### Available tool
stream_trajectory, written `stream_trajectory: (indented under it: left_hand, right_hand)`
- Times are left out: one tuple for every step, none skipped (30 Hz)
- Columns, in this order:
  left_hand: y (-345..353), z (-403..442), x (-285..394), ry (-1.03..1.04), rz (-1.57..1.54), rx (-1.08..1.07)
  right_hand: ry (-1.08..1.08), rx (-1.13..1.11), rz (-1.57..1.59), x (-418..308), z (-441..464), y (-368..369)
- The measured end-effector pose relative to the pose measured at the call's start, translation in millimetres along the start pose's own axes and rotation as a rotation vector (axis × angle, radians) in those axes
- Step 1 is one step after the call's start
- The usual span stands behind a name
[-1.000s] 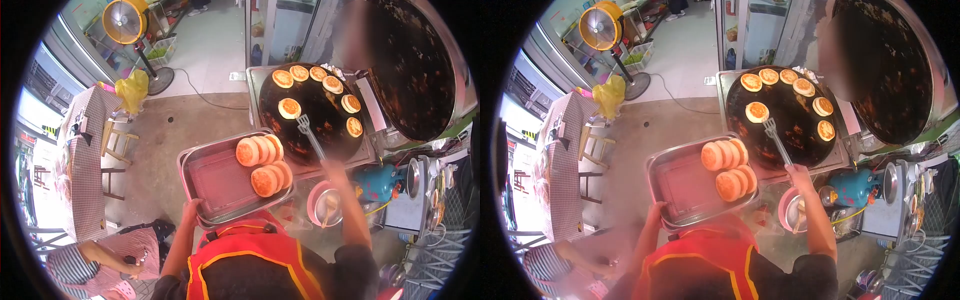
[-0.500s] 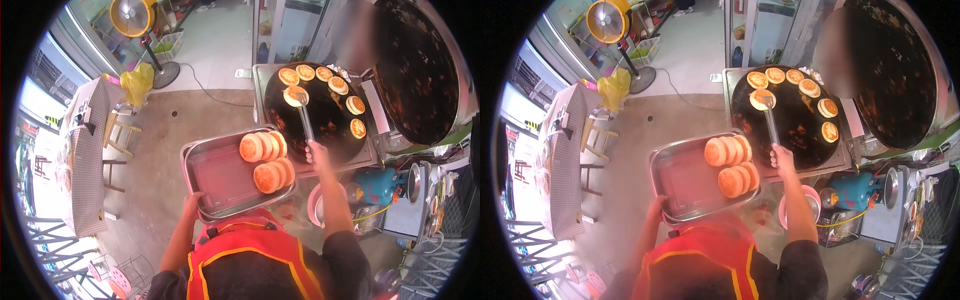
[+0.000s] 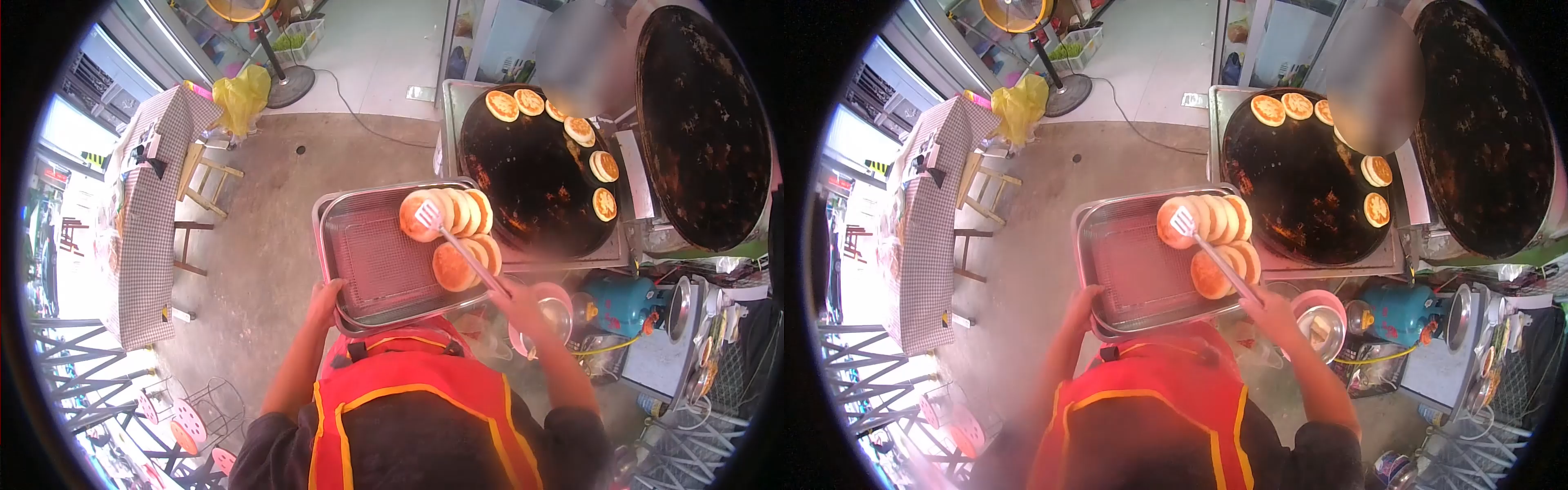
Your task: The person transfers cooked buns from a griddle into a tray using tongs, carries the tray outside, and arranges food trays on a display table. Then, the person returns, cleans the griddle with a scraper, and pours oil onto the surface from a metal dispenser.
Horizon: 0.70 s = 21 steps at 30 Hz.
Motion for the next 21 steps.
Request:
stream_trajectory:
  left_hand:
    - [0.3, -0.8, 0.3, 0.005, 0.005, 0.007]
    - [0.7, -1.1, 1.0, 0.010, 0.010, 0.013]
    - [2.1, -0.6, 3.3, 0.019, 0.015, 0.017]
    - [3.8, -1.1, 5.9, 0.021, 0.015, 0.029]
    - [5.4, -4.9, 6.9, 0.019, 0.017, 0.042]
    - [7.0, -6.2, 7.6, 0.020, 0.020, 0.052]
    - [6.6, -4.6, 6.4, 0.013, 0.013, 0.041]
    - [3.9, -2.4, 3.9, 0.006, 0.006, 0.028]
    - [2.2, -0.7, 2.1, -0.001, -0.001, 0.013]
    - [1.7, -0.5, 1.6, -0.011, -0.009, 0.011]
    - [1.9, -0.8, 1.9, -0.019, -0.017, 0.007]
    - [2.5, -0.4, 1.6, -0.025, -0.027, 0.004]
    - [1.0, 0.0, -0.5, -0.036, -0.028, 0.021]
    - [-0.5, 1.3, -2.4, -0.044, -0.031, 0.038]
    - [-0.6, 3.2, -3.3, -0.049, -0.035, 0.058]
    - [0.6, 0.9, -2.6, -0.054, -0.035, 0.044]
    - [1.4, -2.4, 0.8, -0.057, -0.033, 0.030]
    - [1.3, -2.2, 2.5, -0.059, -0.030, 0.017]
    - [-0.7, 0.7, -0.4, -0.062, -0.034, 0.028]
    - [-2.9, 3.6, -4.8, -0.066, -0.041, 0.040]
    - [-2.3, 5.9, -5.1, -0.072, -0.050, 0.053]
  right_hand:
    - [-0.026, 0.000, -0.097, -3.5, 1.2, 4.8]
    - [-0.052, 0.026, -0.107, -5.8, 1.2, 5.1]
    - [-0.080, 0.054, -0.119, -9.2, 1.7, 4.1]
    - [-0.110, 0.085, -0.131, -13.1, 2.8, 1.0]
    - [-0.112, 0.119, -0.150, -17.0, 2.0, -6.9]
    - [-0.115, 0.157, -0.168, -22.1, 2.1, -20.3]
    - [-0.118, 0.199, -0.187, -24.1, 5.2, -33.3]
    - [-0.114, 0.245, -0.105, -18.2, 14.3, -45.4]
    - [-0.110, 0.293, -0.024, -8.2, 28.9, -58.1]
    - [-0.106, 0.341, 0.058, 0.0, 44.8, -69.2]
    - [0.043, 0.301, 0.262, 8.2, 63.3, -76.8]
    - [0.163, 0.268, 0.498, 18.2, 83.8, -80.2]
    - [0.278, 0.226, 0.734, 30.2, 104.8, -80.3]
    - [0.308, 0.263, 0.840, 38.3, 128.0, -77.0]
    - [0.334, 0.296, 0.947, 44.8, 154.3, -72.3]
    - [0.335, 0.257, 1.061, 51.7, 179.8, -71.0]
    - [0.351, 0.242, 1.117, 63.2, 209.5, -68.1]
    - [0.349, 0.257, 1.164, 66.5, 232.9, -66.6]
    - [0.346, 0.269, 1.209, 65.6, 253.3, -65.2]
    - [0.337, 0.290, 1.257, 64.7, 272.1, -64.4]
    - [0.332, 0.309, 1.304, 60.8, 286.9, -63.0]
Point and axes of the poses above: each hand's wrist, its own z-axis towards the middle knuckle, its own y-axis out of the palm, x = y × z, the point moved 3 cm from there along z, towards the middle knuckle, and after that the axes turned 5 degrees about z, right-handed, at the moved point
